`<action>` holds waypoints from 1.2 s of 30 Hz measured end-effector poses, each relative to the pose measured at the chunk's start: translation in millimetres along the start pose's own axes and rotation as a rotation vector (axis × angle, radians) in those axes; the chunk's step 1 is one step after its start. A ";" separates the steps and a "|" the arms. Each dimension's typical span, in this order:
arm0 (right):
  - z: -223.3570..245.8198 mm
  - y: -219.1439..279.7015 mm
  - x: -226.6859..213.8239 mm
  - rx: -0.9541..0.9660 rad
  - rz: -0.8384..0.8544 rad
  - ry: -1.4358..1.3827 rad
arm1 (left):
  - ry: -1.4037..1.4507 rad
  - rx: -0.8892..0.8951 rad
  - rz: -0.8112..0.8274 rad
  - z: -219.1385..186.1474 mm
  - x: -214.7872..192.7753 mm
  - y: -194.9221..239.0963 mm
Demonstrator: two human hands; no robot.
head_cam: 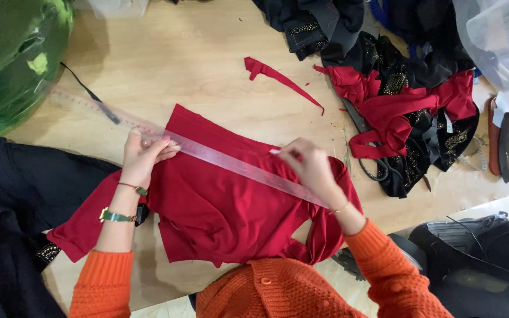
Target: Measuring red fabric with a ruler and cutting it with scissors on a work table.
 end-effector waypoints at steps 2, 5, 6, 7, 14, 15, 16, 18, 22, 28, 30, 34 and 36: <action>-5.5 -1.3 27.5 -0.012 0.033 0.038 | -0.011 0.009 0.025 7.9 1.6 -11.2; -12.2 -4.9 59.7 -0.025 0.088 0.078 | -0.006 0.013 0.045 19.6 2.0 -25.7; -14.2 -7.0 68.4 -0.027 0.108 0.082 | 0.011 0.009 0.041 23.4 1.6 -30.7; -13.3 -8.6 71.8 -0.030 0.110 0.080 | 0.011 0.009 0.037 26.3 0.8 -34.1; -7.8 -13.3 80.4 -0.005 0.131 0.088 | -0.004 0.011 0.017 27.4 5.5 -45.8; -8.4 -14.2 81.6 -0.003 0.133 0.089 | 0.000 0.020 0.016 28.8 5.7 -49.5; -7.3 -14.8 81.5 -0.004 0.133 0.089 | 0.000 0.021 0.015 30.6 4.6 -52.3; -6.0 -15.3 82.1 0.001 0.148 0.098 | -0.024 0.036 0.023 32.8 3.8 -57.9; -0.6 -17.4 86.1 -0.013 0.153 0.100 | -0.049 0.050 0.007 31.1 2.6 -55.4; 5.9 -26.1 98.6 -0.016 0.164 0.084 | -0.068 0.072 -0.019 19.0 6.5 -46.6; 12.7 -30.7 103.3 -0.043 0.188 0.061 | -0.070 0.078 -0.033 22.5 4.7 -49.0; 19.4 -38.8 113.4 -0.050 0.172 0.047 | -0.081 0.090 -0.041 21.4 6.2 -51.6; 17.5 -43.7 120.9 -0.065 0.172 0.031 | -0.136 0.083 -0.067 23.9 5.9 -54.2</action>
Point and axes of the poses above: each hand's wrist, its own y-axis away from the middle knuckle, its own x-axis out of the palm, z = x × y, the point moved 9 cm from there along -y, towards the middle knuckle, and after that the axes turned 1 degree about x, right-handed, at the moved point
